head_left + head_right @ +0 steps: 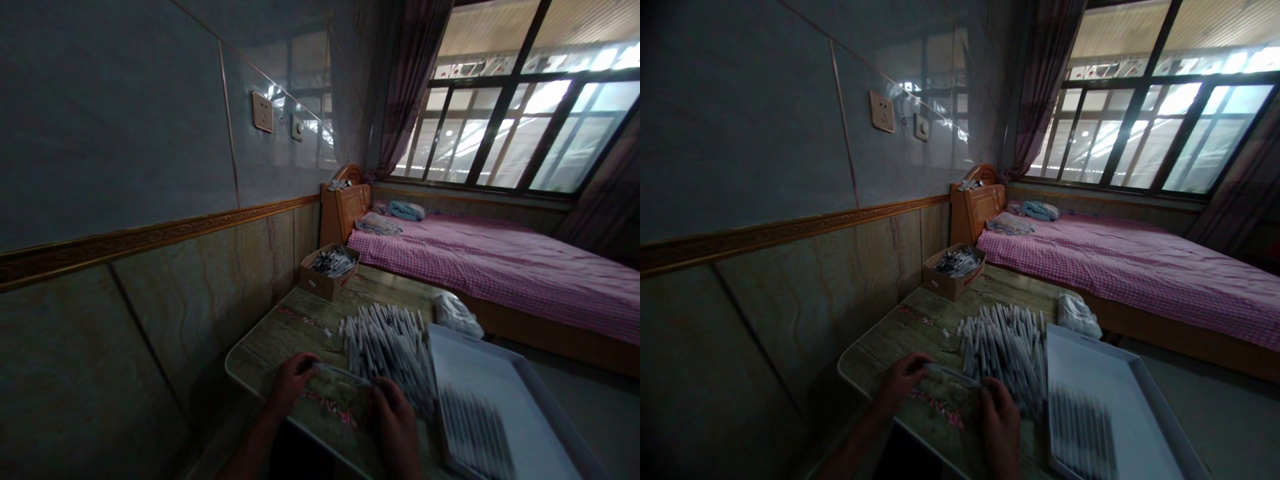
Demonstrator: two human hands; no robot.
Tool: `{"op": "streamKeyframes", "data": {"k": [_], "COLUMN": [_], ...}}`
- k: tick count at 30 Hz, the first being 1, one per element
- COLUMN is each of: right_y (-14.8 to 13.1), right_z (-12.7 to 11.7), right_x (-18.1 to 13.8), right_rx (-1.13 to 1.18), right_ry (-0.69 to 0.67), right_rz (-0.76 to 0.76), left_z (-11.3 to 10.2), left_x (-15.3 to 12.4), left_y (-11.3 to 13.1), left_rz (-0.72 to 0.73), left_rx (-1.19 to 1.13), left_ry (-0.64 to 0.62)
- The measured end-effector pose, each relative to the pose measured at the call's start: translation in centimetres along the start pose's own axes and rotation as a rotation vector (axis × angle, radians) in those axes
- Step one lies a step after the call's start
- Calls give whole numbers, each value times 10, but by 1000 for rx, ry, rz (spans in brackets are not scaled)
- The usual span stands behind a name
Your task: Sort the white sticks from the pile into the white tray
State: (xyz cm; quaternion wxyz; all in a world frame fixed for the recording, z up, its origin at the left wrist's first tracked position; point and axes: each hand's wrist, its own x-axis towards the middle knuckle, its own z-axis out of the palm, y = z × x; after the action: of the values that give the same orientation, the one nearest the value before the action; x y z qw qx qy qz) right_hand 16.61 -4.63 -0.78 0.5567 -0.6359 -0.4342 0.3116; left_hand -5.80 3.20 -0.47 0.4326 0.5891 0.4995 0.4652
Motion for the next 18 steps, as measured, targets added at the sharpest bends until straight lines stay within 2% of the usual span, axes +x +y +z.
{"op": "streamKeyframes", "data": {"k": [7,14,18], "right_y": [5,-1,-2], "right_z": [1,6,7], "right_x": [0,-3,-6], "right_rx": [12,-163,-212], "right_ry": [-60,-275,-315], "right_rz": [-22,-117,-165], "left_z": [1,-4,-8], "left_x": [1,1,-1], "left_y": [-6,-4,2], "left_rz": [-10,-88,-132], "left_rx": [-32,-110,-121], "left_ry": [-56,-42,-72]}}
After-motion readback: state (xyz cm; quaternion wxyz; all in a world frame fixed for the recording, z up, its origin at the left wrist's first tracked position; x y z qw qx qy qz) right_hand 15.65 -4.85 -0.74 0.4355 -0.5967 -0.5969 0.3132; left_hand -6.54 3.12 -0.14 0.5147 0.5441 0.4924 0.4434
